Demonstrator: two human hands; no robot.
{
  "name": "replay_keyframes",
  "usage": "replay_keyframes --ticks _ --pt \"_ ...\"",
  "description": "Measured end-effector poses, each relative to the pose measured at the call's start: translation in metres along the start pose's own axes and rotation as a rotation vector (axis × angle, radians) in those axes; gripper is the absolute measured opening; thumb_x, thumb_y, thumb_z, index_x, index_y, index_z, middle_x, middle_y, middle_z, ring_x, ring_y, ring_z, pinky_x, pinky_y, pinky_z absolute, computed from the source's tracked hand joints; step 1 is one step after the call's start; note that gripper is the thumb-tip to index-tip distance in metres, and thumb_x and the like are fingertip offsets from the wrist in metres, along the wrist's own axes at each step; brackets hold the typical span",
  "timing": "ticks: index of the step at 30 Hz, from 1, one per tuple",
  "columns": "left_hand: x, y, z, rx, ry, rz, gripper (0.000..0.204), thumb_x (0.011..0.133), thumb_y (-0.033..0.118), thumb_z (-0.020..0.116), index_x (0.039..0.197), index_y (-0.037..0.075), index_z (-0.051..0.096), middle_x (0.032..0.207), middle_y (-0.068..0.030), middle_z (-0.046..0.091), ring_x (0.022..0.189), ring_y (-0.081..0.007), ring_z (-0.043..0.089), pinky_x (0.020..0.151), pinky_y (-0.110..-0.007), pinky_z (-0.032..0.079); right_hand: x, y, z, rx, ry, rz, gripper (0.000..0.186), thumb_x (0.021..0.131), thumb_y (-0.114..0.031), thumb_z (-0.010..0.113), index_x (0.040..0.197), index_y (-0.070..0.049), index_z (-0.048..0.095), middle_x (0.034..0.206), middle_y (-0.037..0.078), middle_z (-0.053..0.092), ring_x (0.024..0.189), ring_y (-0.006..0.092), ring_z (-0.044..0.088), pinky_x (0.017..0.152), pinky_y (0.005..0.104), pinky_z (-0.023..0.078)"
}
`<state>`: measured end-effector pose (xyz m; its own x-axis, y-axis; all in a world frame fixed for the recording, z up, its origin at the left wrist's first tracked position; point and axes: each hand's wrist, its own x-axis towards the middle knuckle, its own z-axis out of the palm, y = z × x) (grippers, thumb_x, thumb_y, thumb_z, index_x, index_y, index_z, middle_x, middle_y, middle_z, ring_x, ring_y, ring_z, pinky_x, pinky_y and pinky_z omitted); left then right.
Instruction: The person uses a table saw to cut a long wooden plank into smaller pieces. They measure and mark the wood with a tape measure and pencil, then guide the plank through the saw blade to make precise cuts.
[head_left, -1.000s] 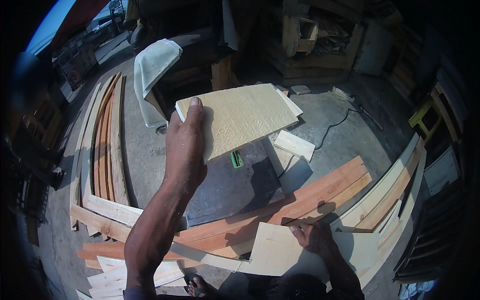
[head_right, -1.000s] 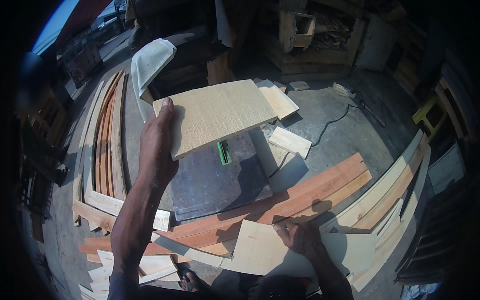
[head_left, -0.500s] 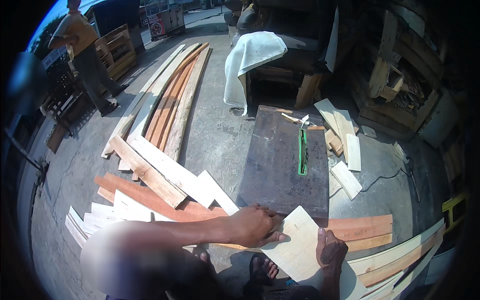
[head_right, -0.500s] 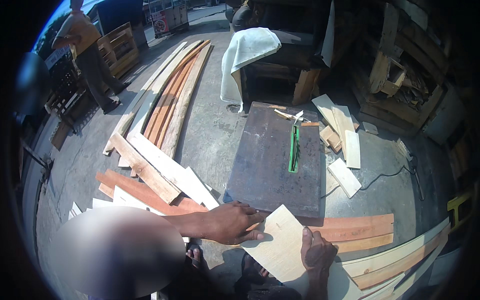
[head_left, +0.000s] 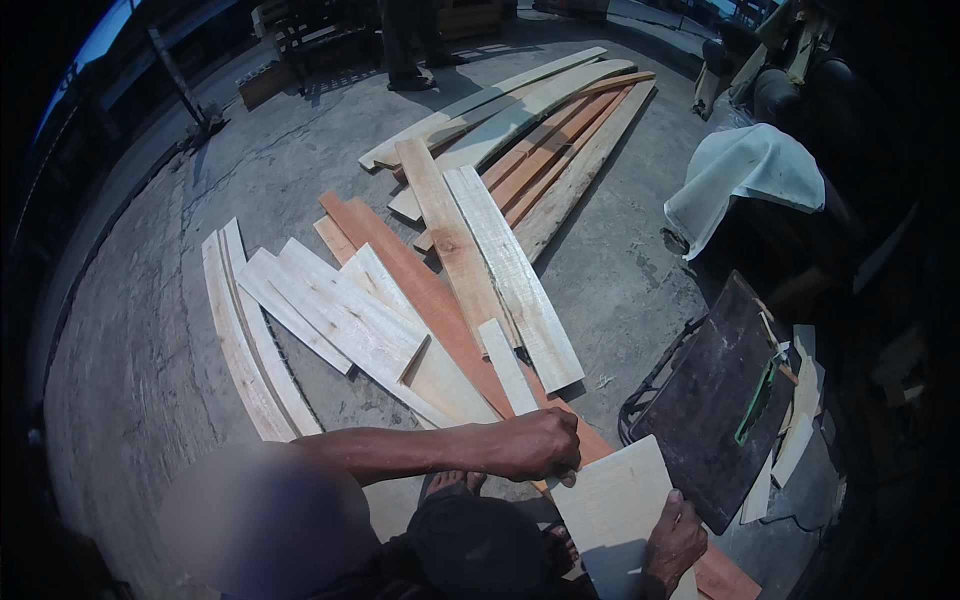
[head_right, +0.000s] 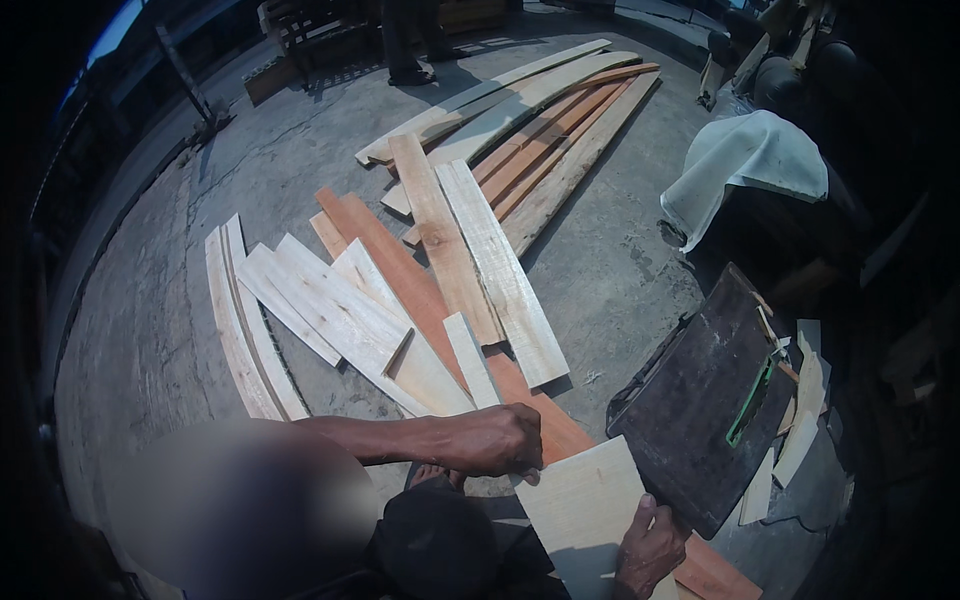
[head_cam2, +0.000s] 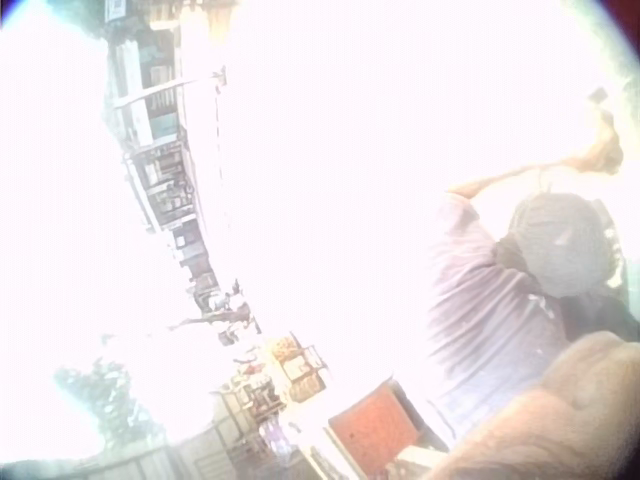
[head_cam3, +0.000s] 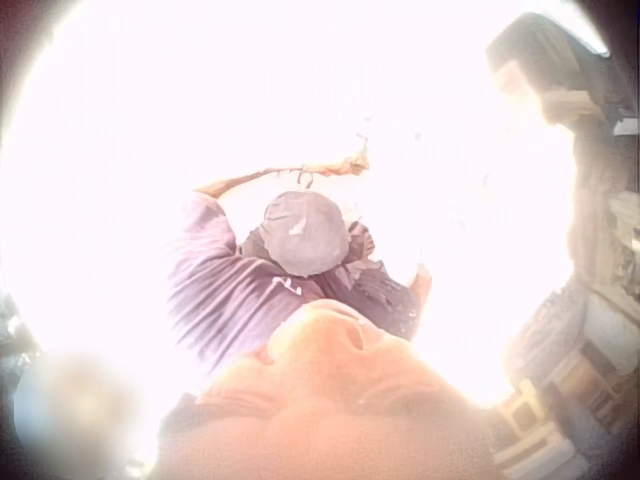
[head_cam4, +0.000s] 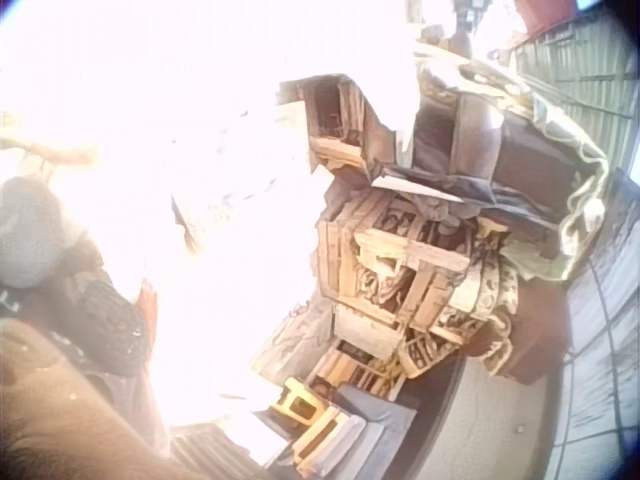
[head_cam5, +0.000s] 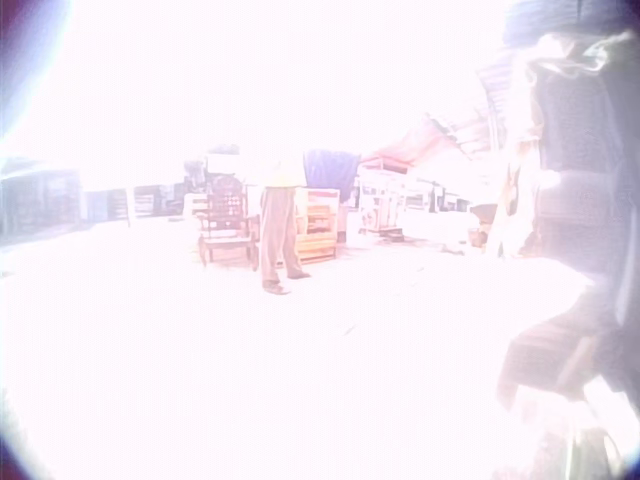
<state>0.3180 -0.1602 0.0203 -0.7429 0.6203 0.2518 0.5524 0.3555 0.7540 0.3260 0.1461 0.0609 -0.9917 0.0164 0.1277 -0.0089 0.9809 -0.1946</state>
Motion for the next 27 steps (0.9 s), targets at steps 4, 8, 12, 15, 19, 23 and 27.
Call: replay_keyframes --ticks 4,8,12,15,19,23,27 --pt "-0.018 0.011 0.022 -0.222 0.371 0.024 0.034 0.094 0.033 0.074 0.083 0.001 0.073 0.077 -0.0094 0.068 0.083 -0.0254 0.062 0.085 -0.042 0.046 -0.008 -0.043 -0.009 -0.015 0.003 -0.034 0.055 0.108 -0.045 0.048 0.091 0.003 0.071 0.086 0.031 0.070 0.083 0.0522 0.067 0.072 0.0591 0.048" --pt "-0.060 -0.015 0.044 -1.130 0.116 -0.063 0.053 0.108 0.046 0.054 0.087 0.001 0.072 0.082 -0.0046 0.068 0.085 -0.0172 0.062 0.085 -0.039 0.047 -0.004 -0.069 -0.012 0.121 0.073 -0.144 0.055 0.110 -0.042 0.045 0.101 0.005 0.072 0.089 0.033 0.070 0.084 0.0523 0.067 0.073 0.0580 0.049" --pt "-0.100 -0.028 0.077 -1.049 0.159 -0.372 0.064 0.111 0.058 0.039 0.116 0.001 0.068 0.097 -0.0055 0.067 0.096 -0.0151 0.058 0.084 -0.035 0.047 0.020 -0.082 -0.015 0.305 0.046 -0.180 0.058 0.112 -0.043 0.041 0.105 0.007 0.071 0.086 0.032 0.068 0.078 0.0484 0.065 0.071 0.0531 0.049" --pt "-0.095 -0.015 0.109 -0.845 0.413 -0.344 0.063 0.109 0.059 0.046 0.135 0.002 0.053 0.112 -0.0089 0.059 0.100 -0.0154 0.054 0.083 -0.033 0.046 0.052 -0.100 -0.013 0.314 -0.083 -0.201 0.062 0.113 -0.048 0.039 0.097 0.007 0.065 0.076 0.025 0.062 0.070 0.0375 0.060 0.067 0.0459 0.047" --pt "-0.074 -0.020 0.098 -0.853 0.626 -0.475 0.062 0.108 0.057 0.049 0.139 0.003 0.048 0.111 -0.0064 0.053 0.100 -0.0123 0.049 0.087 -0.030 0.044 0.063 -0.138 -0.006 0.533 -0.131 -0.384 0.051 0.114 -0.040 0.042 0.087 0.002 0.053 0.066 0.013 0.047 0.065 0.0200 0.045 0.059 0.0397 0.035" --pt "-0.079 -0.023 0.032 -0.825 1.007 -0.486 0.053 0.111 0.053 0.044 0.123 0.003 0.056 0.098 -0.0010 0.054 0.092 -0.0103 0.049 0.083 -0.031 0.045 0.053 -0.162 -0.011 0.685 -0.153 -0.424 0.042 0.113 -0.032 0.049 0.094 0.004 0.057 0.070 0.011 0.056 0.064 0.0160 0.050 0.057 0.0360 0.040" --pt "-0.099 0.005 -0.036 -0.500 1.135 -0.481 0.051 0.112 0.052 0.043 0.109 0.004 0.058 0.090 0.0006 0.056 0.086 -0.0090 0.051 0.077 -0.031 0.045 0.047 -0.161 -0.016 0.908 -0.292 -0.385 0.035 0.110 -0.026 0.054 0.114 0.007 0.064 0.088 0.013 0.069 0.075 0.0189 0.068 0.067 0.0338 0.056"
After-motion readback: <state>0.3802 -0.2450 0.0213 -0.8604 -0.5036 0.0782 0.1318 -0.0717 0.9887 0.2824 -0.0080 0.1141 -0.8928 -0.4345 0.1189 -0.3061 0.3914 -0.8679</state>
